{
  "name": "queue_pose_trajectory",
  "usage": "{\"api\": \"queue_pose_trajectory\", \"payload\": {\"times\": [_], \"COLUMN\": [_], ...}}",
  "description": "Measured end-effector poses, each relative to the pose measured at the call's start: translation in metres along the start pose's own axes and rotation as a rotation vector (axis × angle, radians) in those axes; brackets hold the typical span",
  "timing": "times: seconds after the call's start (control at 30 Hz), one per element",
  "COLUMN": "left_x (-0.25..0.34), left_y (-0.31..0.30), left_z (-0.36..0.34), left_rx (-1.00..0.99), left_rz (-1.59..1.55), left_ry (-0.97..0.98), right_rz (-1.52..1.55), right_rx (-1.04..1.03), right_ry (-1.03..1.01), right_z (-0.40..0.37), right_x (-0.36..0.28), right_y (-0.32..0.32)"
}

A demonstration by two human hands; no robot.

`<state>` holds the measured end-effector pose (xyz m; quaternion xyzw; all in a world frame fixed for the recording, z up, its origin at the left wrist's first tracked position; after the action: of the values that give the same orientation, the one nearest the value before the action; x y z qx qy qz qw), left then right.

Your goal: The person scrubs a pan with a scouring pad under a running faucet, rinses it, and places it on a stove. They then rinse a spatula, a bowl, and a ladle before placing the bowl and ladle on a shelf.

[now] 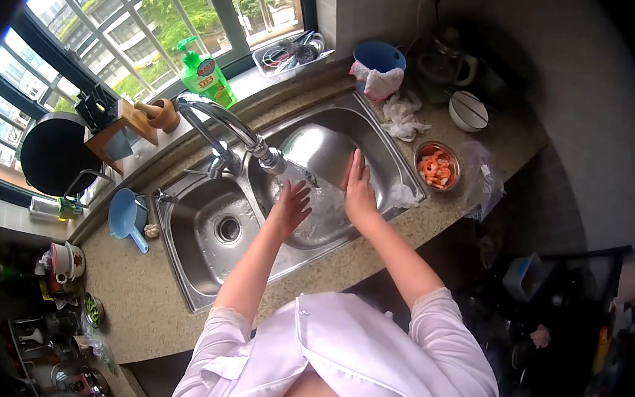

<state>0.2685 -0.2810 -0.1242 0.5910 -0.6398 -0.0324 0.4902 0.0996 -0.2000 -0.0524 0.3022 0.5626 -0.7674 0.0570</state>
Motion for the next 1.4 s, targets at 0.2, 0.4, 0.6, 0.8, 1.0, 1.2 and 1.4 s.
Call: {"api": "queue_pose_trajectory", "payload": {"times": [0.2, 0.4, 0.6, 0.8, 1.0, 1.2, 1.4], "left_x": [0.02, 0.017, 0.021, 0.037, 0.048, 0.038, 0.035], "left_y": [0.007, -0.035, -0.007, -0.015, -0.024, -0.028, -0.005], "left_z": [0.015, 0.011, -0.027, -0.051, -0.054, -0.012, -0.007], "left_rx": [0.005, 0.114, 0.23, 0.208, 0.334, 0.427, 0.32], "left_rz": [-0.461, -0.323, -0.112, 0.111, -0.296, -0.321, -0.173], "left_ry": [0.22, 0.299, 0.272, 0.266, 0.168, 0.272, 0.393], "right_rz": [-0.094, 0.215, -0.105, 0.484, 1.5, 1.655, 0.091], "right_rx": [-0.117, -0.067, -0.018, -0.722, -0.83, 0.065, 0.052], "right_ry": [0.037, -0.285, -0.537, -0.007, 0.69, 0.955, -0.055], "right_z": [-0.04, -0.068, 0.011, 0.124, 0.075, -0.003, -0.002], "right_x": [0.003, -0.05, -0.104, -0.061, 0.042, 0.022, -0.075], "right_y": [0.055, 0.046, 0.053, 0.083, 0.119, 0.151, 0.085]}}
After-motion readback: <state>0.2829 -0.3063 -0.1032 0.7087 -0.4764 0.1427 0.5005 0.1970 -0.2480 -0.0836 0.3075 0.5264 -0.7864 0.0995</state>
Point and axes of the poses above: each hand's wrist, its own z-axis towards the middle knuckle, its own y-axis out of the palm, x = y × z, the point moved 3 cm from there along z, towards the middle knuckle, and after that the axes turned 2 degrees about -x, right-handed, at the moved point
